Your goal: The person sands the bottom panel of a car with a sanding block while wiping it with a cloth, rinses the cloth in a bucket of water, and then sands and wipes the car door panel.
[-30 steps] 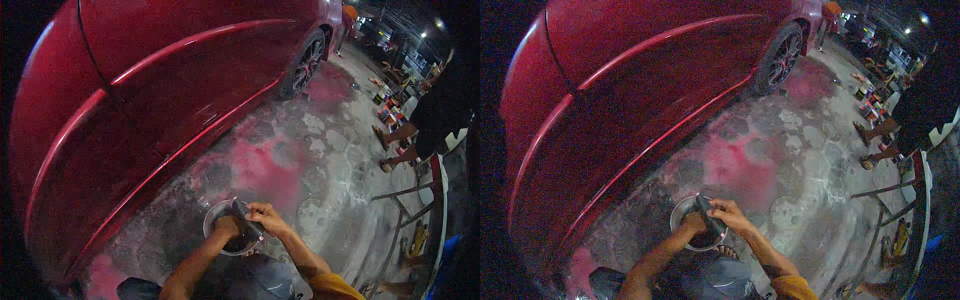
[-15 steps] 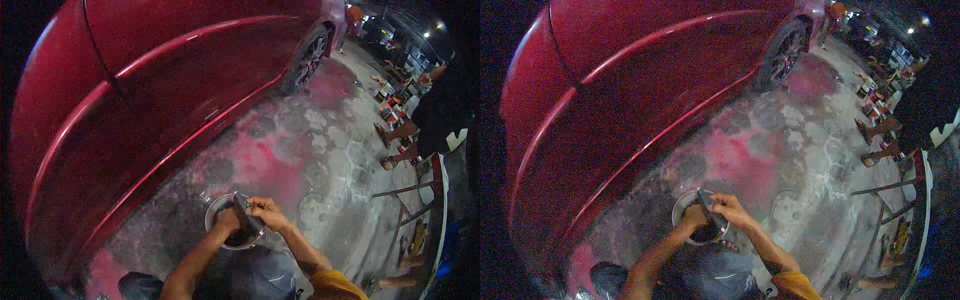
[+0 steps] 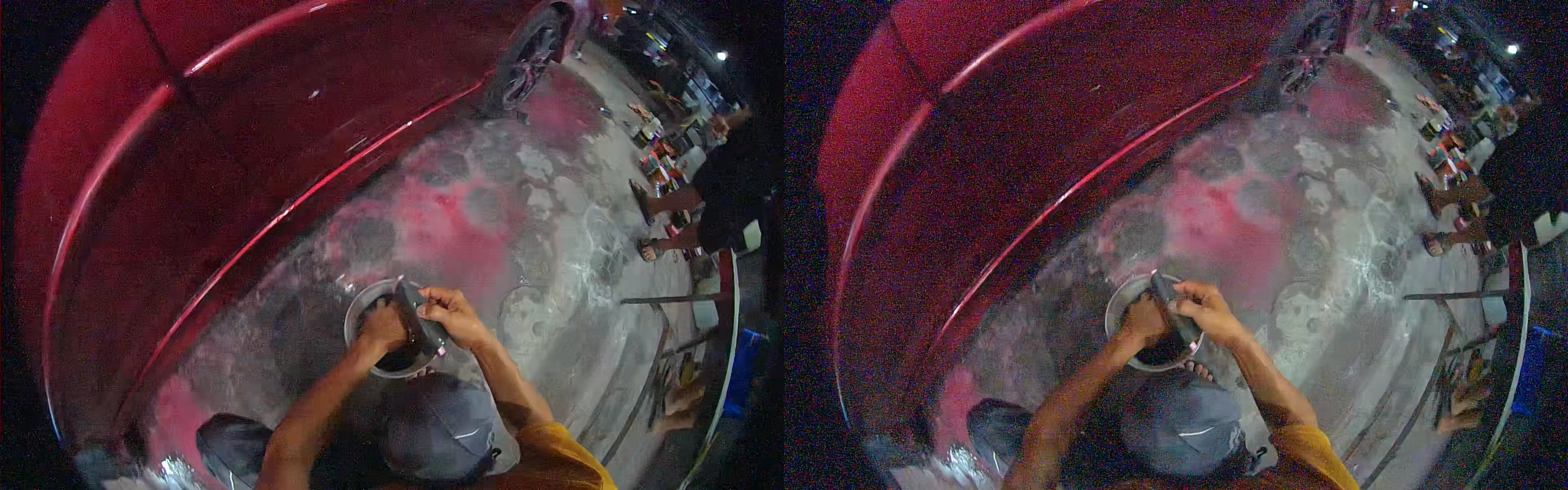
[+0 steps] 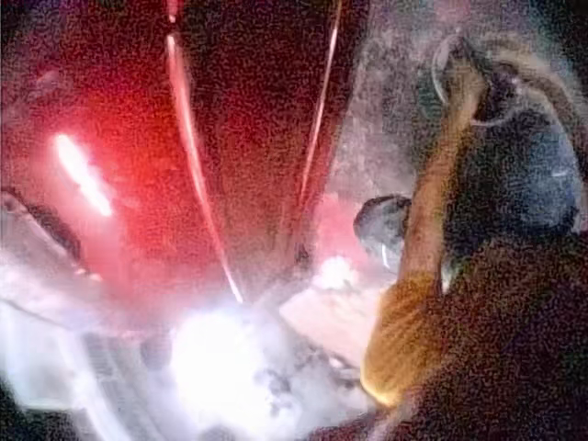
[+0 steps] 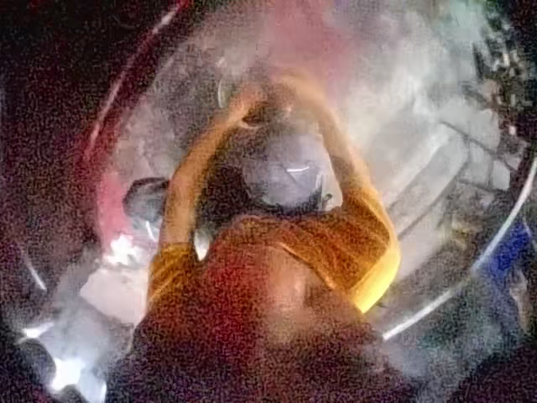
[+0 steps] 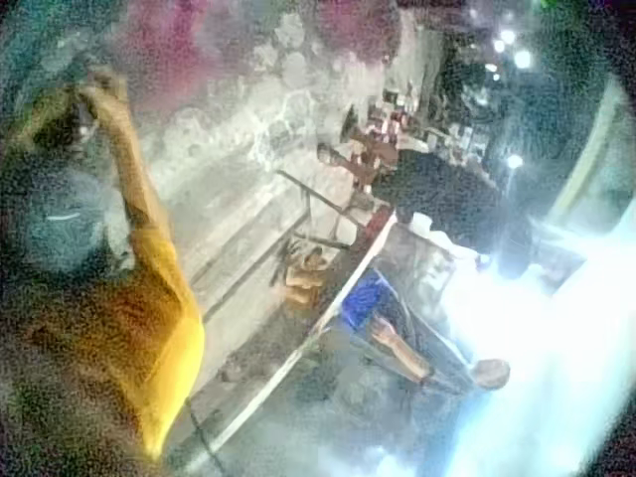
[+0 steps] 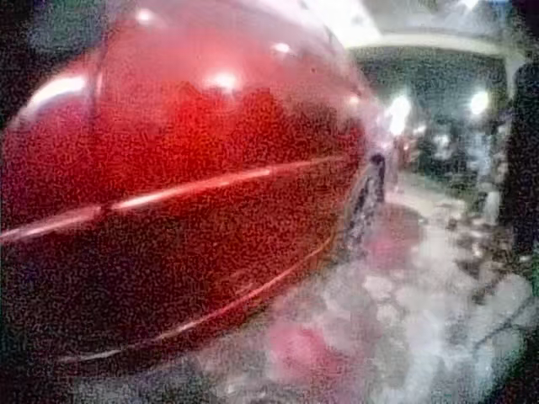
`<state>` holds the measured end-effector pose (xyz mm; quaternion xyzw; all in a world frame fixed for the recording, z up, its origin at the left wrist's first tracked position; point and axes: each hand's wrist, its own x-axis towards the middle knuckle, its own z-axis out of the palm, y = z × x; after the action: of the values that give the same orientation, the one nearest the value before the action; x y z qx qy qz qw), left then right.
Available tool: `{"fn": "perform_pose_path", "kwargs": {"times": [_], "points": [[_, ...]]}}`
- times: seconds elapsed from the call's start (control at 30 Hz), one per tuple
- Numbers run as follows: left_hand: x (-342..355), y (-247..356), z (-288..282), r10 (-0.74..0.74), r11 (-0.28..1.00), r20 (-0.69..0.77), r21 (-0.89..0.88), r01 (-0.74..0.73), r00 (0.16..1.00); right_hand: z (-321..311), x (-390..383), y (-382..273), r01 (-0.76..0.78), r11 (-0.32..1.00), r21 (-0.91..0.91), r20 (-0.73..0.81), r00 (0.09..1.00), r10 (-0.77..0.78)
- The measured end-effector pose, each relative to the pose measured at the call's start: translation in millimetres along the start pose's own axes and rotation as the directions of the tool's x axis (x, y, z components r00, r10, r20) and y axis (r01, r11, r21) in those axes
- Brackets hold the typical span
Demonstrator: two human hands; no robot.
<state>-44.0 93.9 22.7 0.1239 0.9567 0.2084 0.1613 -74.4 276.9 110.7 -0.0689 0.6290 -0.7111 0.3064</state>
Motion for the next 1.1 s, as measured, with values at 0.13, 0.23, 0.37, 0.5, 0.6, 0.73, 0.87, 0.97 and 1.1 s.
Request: {"fn": "perform_pose_path", "kwargs": {"times": [0.13, 0.23, 0.37, 0.5, 0.6, 0.73, 0.87, 0.97, 1.1], "points": [[2.8, -4.3, 11.0, -0.204, 0.975, 0.183, -0.055, 0.217, 0.962, 2.8, -4.1, -0.3, -0.038, 0.999, -0.034, -0.035, 0.999, 0.037], [7.0, -7.6, 18.8, 0.037, 0.999, 0.036, 0.006, -0.038, 0.999, 2.3, -4.8, -4.6, 0.011, 0.998, -0.054, 0.007, 1.0, -0.01], [6.4, -1.0, 14.7, -0.174, 0.984, -0.158, -0.064, 0.166, 0.972, -5.5, -4.5, -11.8, -0.055, 0.998, -0.021, 0.008, 0.998, 0.055], [-4.5, 4.7, 6.1, -0.213, 0.977, -0.085, -0.036, 0.211, 0.973, -13.8, -17.8, -13.2, -0.036, 0.989, 0.146, -0.007, 0.999, 0.037], [-6.4, 4.8, 12.9, -0.176, 0.983, -0.068, 0.03, 0.179, 0.982, -13.7, -29.2, -8.3, -0.06, 0.928, 0.368, 0.02, 0.998, 0.057], [6.1, -10.7, 33.9, -0.122, 0.992, 0.041, -0.029, 0.123, 0.992, -3.2, -22.9, 4.5, 0.004, 0.995, 0.096, -0.09, 0.996, 0.005], [9.2, -27.6, 41.9, -0.013, 0.974, -0.121, -0.224, -0.015, 0.993, 11.3, -13.7, 14.0, 0.018, 1.0, -0.019, -0.047, 0.999, -0.019], [-1.1, -27.0, 31.5, -0.134, 0.95, -0.097, -0.296, 0.1, 0.986, 17.1, -9.1, 15.1, -0.021, 0.995, -0.095, 0.027, 0.999, 0.024], [-15.5, -7.6, 1.5, -0.283, 0.908, -0.111, -0.352, 0.228, 0.953, 15.2, -13.2, 8.8, 0.004, 0.997, -0.072, 0.011, 1.0, -0.004]]}}
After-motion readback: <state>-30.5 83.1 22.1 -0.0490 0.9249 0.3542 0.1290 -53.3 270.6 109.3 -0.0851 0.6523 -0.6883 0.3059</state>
